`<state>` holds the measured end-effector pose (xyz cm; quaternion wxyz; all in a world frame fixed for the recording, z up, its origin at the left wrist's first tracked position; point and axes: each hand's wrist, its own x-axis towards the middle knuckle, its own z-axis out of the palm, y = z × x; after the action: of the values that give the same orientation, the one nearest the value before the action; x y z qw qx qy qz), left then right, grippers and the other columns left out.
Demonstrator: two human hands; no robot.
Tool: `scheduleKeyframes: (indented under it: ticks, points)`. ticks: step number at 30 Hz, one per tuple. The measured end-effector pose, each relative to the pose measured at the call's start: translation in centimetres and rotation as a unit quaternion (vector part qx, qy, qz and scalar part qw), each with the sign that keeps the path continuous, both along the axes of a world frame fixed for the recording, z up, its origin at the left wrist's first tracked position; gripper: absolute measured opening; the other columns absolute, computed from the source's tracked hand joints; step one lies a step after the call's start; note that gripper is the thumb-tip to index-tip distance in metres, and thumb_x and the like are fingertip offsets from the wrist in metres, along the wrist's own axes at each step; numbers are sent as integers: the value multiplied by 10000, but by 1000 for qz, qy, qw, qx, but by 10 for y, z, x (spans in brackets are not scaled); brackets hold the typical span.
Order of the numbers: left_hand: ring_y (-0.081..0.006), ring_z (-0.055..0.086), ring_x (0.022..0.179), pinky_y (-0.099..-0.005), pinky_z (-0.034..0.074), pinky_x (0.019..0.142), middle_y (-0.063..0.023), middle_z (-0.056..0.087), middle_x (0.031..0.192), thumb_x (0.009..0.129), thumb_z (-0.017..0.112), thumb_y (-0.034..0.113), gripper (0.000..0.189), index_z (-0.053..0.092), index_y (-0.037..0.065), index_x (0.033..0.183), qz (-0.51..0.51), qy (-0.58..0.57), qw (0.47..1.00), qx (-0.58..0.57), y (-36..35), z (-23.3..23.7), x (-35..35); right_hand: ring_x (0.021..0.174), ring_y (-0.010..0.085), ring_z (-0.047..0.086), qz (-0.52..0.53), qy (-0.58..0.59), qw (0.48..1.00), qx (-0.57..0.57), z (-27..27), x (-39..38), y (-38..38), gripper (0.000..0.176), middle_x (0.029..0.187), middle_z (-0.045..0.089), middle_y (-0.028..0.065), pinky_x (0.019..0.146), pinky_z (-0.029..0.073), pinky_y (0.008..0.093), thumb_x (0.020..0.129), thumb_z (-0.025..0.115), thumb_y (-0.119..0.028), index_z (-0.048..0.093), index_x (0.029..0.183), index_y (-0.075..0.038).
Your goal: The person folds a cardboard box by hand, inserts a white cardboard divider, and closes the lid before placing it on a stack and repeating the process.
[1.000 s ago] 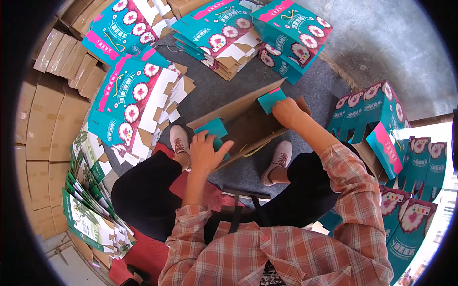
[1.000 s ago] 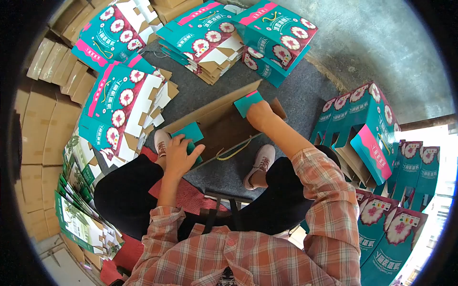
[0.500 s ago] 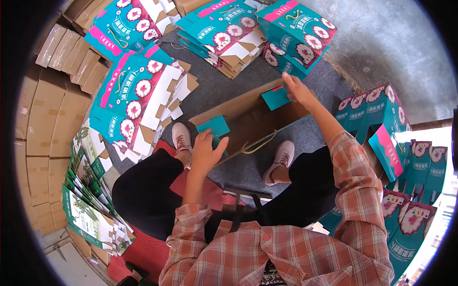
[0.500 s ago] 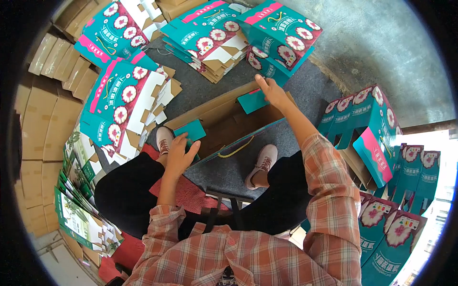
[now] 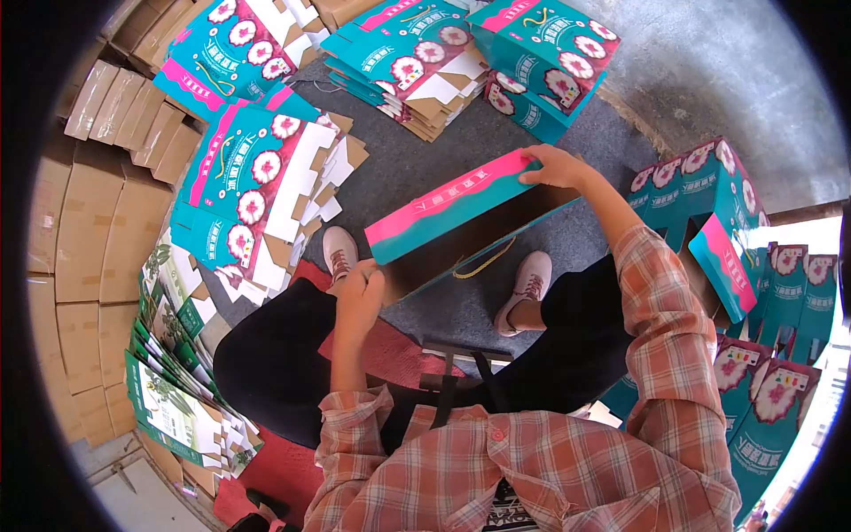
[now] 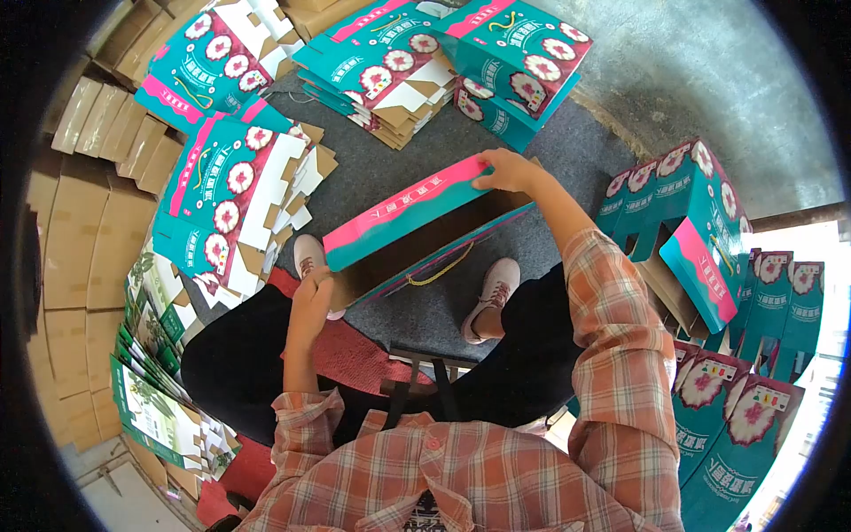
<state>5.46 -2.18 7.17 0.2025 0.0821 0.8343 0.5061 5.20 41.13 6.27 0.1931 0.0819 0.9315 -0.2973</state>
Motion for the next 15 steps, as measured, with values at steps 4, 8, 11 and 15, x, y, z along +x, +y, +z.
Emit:
scheduleKeyframes:
  ticks: [4, 8, 11, 15]
  points:
    - [-202, 602, 713, -332, 479, 664, -122, 617, 790, 873, 464, 198, 354, 583, -36, 1111, -32, 54, 998, -20, -12, -15, -5, 1151, 337, 522, 88, 64, 972, 207, -1, 5, -25, 795, 1240, 512, 164, 934, 457, 413, 669, 815, -324, 439, 1340, -123]
    - [-210, 600, 837, -330, 465, 743, -154, 620, 918, 911, 521, 304, 405, 590, -36, 1119, -68, 63, 995, -38, 1, -1, -2, 1102, 310, 566, 105, 15, 950, 293, 21, -9, -54, 881, 1228, 517, 129, 873, 499, 399, 614, 852, -295, 409, 1357, -131]
    - [-218, 576, 882, -331, 443, 786, -150, 596, 941, 930, 533, 359, 440, 599, -32, 1123, -85, 90, 992, -19, 7, -5, -7, 1054, 297, 598, 153, -8, 940, 303, 17, -18, -54, 932, 1229, 509, 104, 809, 526, 383, 595, 864, -284, 377, 1374, -127]
    - [-232, 556, 860, -332, 427, 800, -129, 559, 882, 951, 508, 336, 405, 610, -14, 1127, -111, 102, 989, -10, 7, -24, -16, 1015, 294, 619, 162, -23, 933, 321, 11, -22, -58, 908, 1204, 510, 114, 786, 537, 374, 595, 863, -280, 389, 1351, -109]
